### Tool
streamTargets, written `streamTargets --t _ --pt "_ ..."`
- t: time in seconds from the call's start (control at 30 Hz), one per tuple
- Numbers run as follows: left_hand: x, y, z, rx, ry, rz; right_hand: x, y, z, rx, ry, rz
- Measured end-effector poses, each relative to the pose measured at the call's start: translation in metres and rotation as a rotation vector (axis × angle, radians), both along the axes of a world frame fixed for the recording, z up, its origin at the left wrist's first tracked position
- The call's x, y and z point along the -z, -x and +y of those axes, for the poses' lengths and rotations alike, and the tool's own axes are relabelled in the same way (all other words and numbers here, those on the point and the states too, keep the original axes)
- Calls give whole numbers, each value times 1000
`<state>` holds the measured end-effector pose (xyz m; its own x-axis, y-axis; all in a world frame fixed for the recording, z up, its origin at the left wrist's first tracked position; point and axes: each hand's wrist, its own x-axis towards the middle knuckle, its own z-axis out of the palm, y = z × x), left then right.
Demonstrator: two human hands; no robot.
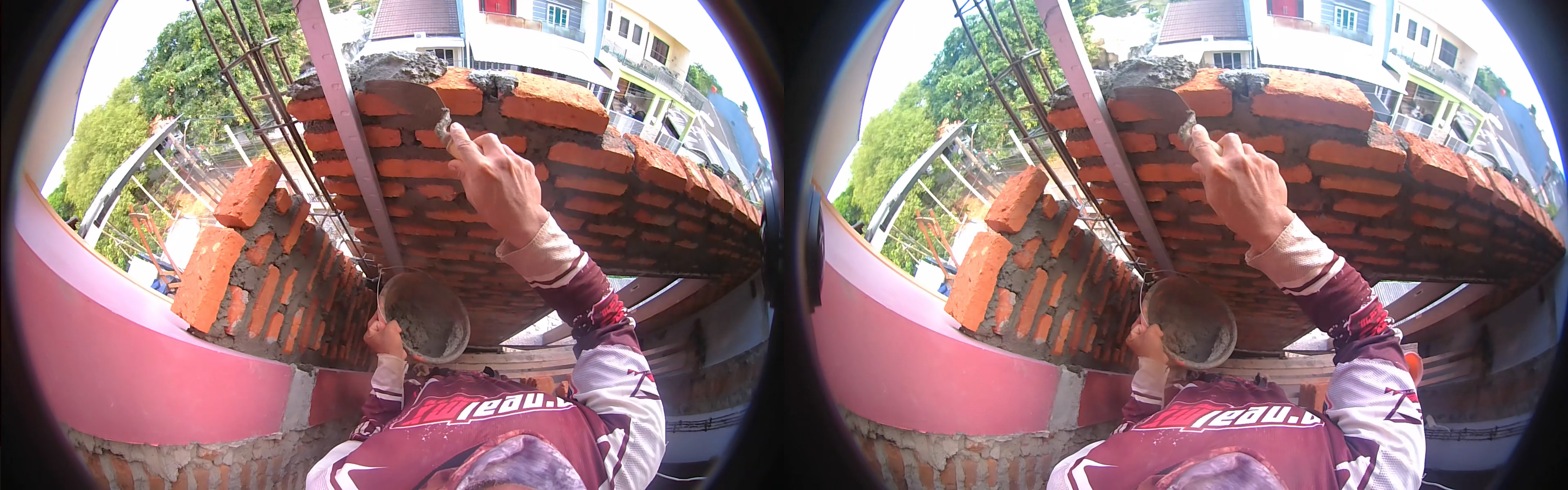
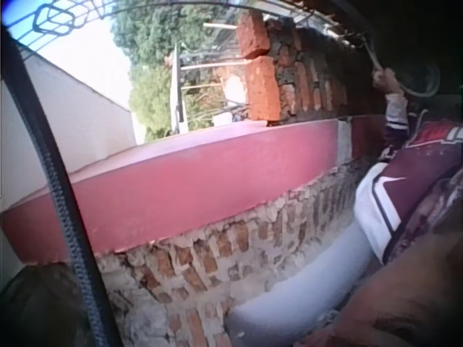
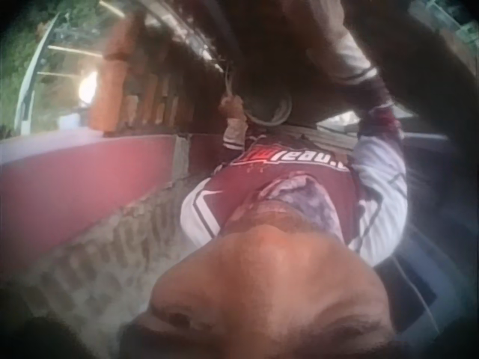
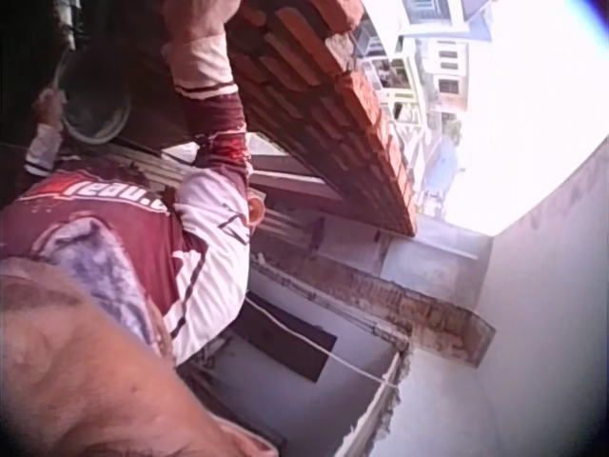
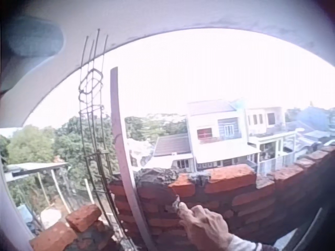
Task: The person builds a brick wall by applying mortar with a trowel, placing bricks, and tapping them into alignment. The person repeatedly scoops mortar from a bucket, spreads it on the wall, and adjusts bricks to maintain a level course.
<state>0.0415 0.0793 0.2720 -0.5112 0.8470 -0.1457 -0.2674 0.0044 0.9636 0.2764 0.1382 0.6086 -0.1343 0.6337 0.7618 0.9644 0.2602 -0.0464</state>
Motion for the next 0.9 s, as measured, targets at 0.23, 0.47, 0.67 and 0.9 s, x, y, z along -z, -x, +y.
streamTargets --t 0.23,0.47,0.67,0.9 --pt "16 5 -2 -17 29 32 -14 -42 -18 126 89 337" --pt "3 5 6 -6 61 90 66 -51 -67 -173 335 380" --pt "-26 -6 25 99 -153 293 216 -21 -51 -150 1010 -170" --pt "-51 -5 61 216 -159 268 269 -12 -45 -333 1062 -236"
